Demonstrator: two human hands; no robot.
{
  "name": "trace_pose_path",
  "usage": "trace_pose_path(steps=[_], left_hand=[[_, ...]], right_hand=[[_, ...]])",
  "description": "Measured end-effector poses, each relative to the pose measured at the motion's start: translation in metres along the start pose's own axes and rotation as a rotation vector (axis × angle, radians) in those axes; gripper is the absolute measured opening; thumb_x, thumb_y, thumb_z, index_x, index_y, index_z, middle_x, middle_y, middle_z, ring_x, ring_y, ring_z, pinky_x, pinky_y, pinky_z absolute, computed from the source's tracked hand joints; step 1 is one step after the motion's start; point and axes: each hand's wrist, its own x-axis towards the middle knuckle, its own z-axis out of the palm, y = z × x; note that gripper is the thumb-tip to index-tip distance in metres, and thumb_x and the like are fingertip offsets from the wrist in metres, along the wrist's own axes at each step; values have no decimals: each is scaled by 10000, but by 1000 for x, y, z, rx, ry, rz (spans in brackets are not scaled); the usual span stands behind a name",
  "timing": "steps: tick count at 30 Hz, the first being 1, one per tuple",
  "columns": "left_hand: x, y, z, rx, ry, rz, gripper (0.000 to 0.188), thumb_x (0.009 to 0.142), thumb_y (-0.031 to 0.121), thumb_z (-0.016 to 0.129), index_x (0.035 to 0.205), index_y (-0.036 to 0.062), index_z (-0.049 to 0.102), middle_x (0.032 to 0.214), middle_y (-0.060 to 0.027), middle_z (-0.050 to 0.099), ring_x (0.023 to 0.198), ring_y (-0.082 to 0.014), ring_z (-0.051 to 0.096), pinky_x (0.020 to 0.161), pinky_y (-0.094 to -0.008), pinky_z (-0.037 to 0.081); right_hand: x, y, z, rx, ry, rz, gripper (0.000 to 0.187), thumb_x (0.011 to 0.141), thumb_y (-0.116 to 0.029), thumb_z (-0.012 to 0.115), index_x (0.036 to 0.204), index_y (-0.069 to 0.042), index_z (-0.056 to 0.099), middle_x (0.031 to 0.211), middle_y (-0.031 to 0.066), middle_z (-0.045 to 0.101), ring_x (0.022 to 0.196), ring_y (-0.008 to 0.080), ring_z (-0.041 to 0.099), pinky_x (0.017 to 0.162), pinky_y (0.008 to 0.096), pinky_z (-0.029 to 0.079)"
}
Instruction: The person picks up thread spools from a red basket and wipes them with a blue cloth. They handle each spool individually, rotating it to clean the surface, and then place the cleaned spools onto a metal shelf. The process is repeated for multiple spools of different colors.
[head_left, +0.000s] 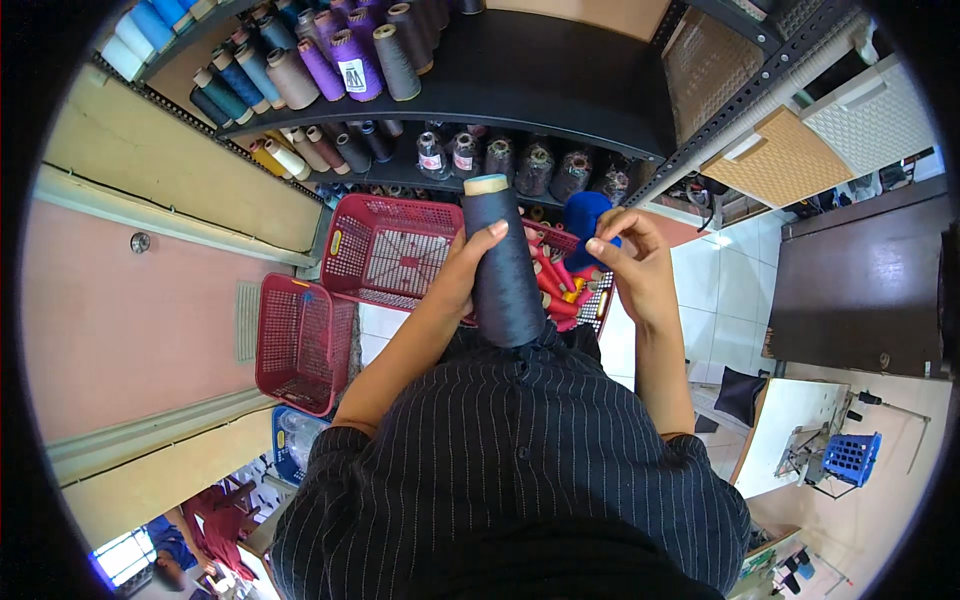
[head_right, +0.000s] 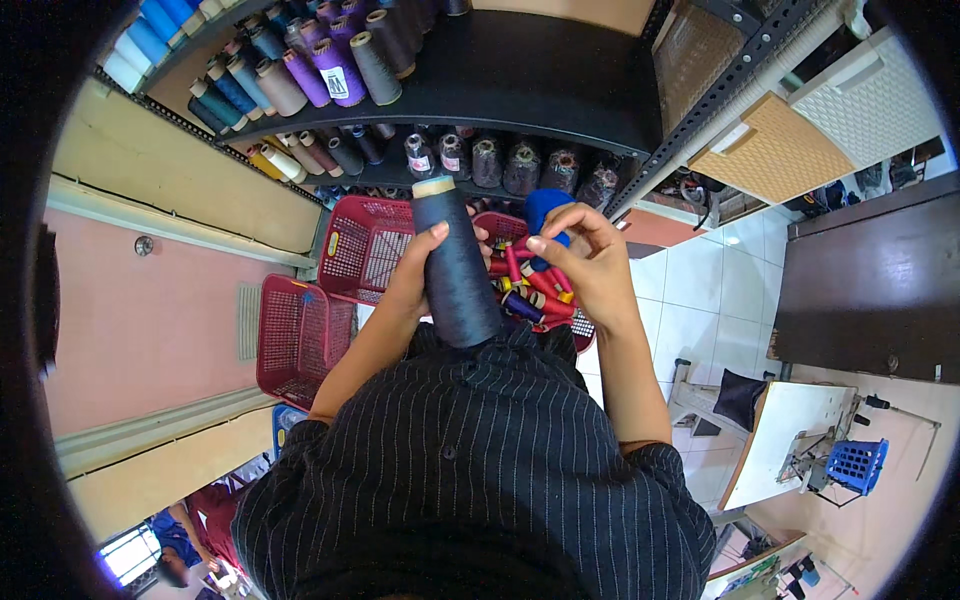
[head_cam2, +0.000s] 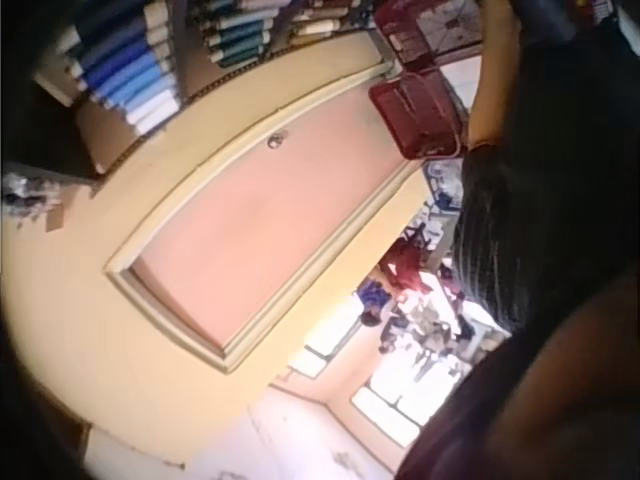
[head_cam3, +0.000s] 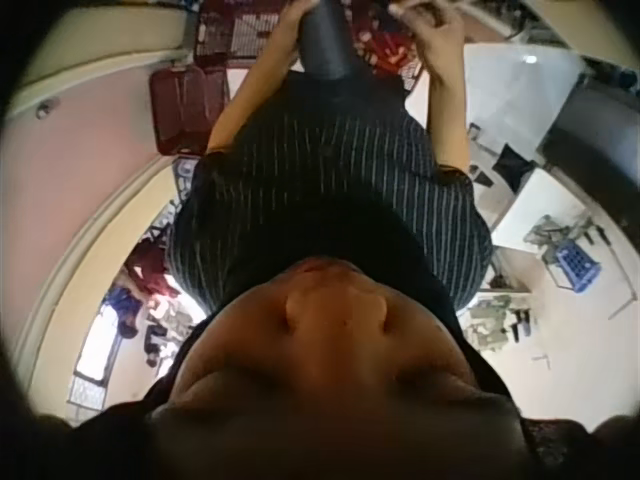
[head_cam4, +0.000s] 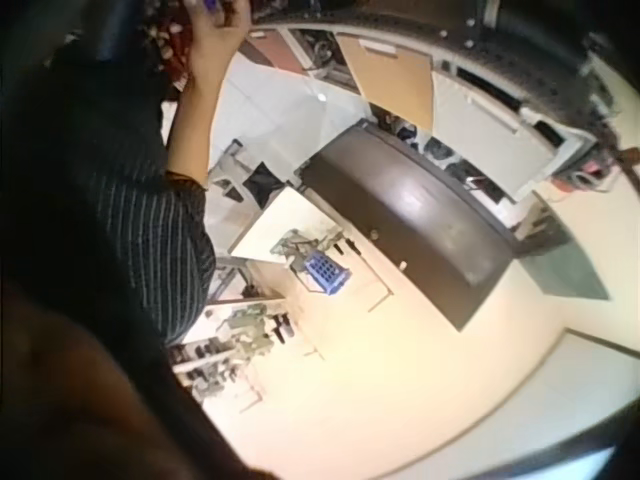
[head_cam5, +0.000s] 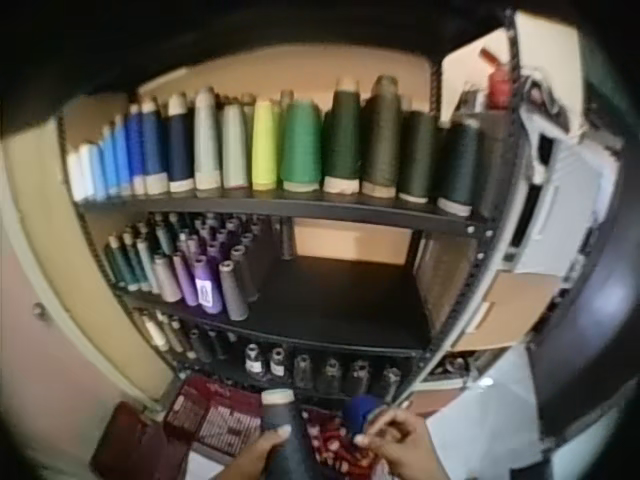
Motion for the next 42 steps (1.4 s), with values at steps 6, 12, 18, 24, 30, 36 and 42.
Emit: trace_pose_path(steps=[6, 12, 18, 24, 30, 36, 42], left_hand=[[1, 0, 3, 157, -27, 234, 539, 867, 390, 614, 1209, -10, 497, 1041, -108, 618, 974, -190, 607, 865, -352, 496], [-9, 50, 46, 223, -280, 590, 771, 784, 538, 690, 1278, 12, 419, 1209, -66, 495, 1089, -153, 509, 950, -323, 401], [-41, 101, 58, 1126, -102, 1231, 927, 511, 917, 512, 940, 104, 629, 1226, -118, 343, 1231, -277, 295, 1047, -436, 204], [-67, 102, 54, 1223, -11, 1367, 904, 480, 992, 374, 776, 191, 672, 1156, -101, 344, 1223, -280, 277, 1091, -494, 100], [-62, 97, 34, 1204, -107, 1392, 987, 531, 975, 360, 908, 109, 649, 1140, -136, 356, 1133, -269, 314, 1076, -520, 173], [-62, 64, -8, 1538, 335, 1711, 625, 553, 725, 628, 997, 288, 585, 1079, -84, 330, 1142, -275, 315, 1075, -512, 216], [-68, 70, 22, 1248, 290, 1613, 315, 584, 390, 820, 814, 514, 644, 1013, -4, 284, 1077, -202, 311, 1069, -490, 258]], right_hand=[[-8, -39, 46, -213, -293, -223, 148, 763, 42, 698, 896, -8, 657, 1002, 116, 638, 948, 202, 591, 840, 309, 465], [0, -37, 81, -923, -168, -1007, 335, 807, -264, 653, 1140, -227, 657, 1386, 69, 481, 1115, 266, 463, 982, 422, 320], [14, -26, 103, -250, -357, -710, 989, 827, -746, 343, 1485, -115, -39, 1488, 281, 109, 1365, 380, 294, 1078, 453, 304], [16, -6, 88, -79, -355, -244, 524, 1010, -357, 319, 1124, 63, 611, 1095, 178, 653, 1061, 257, 602, 966, 377, 419], [-3, -56, 83, -17, 73, -307, 479, 965, -395, 421, 1131, 19, 595, 1081, 201, 651, 983, 231, 640, 902, 353, 487], [-1, -67, 114, -499, -417, -455, 958, 879, -715, 45, 1165, 21, 587, 1141, 190, 628, 1073, 353, 590, 954, 404, 399], [21, -33, 102, -320, -426, -319, 581, 988, -446, 258, 1068, -8, 632, 1033, 177, 644, 987, 305, 610, 937, 399, 414]])
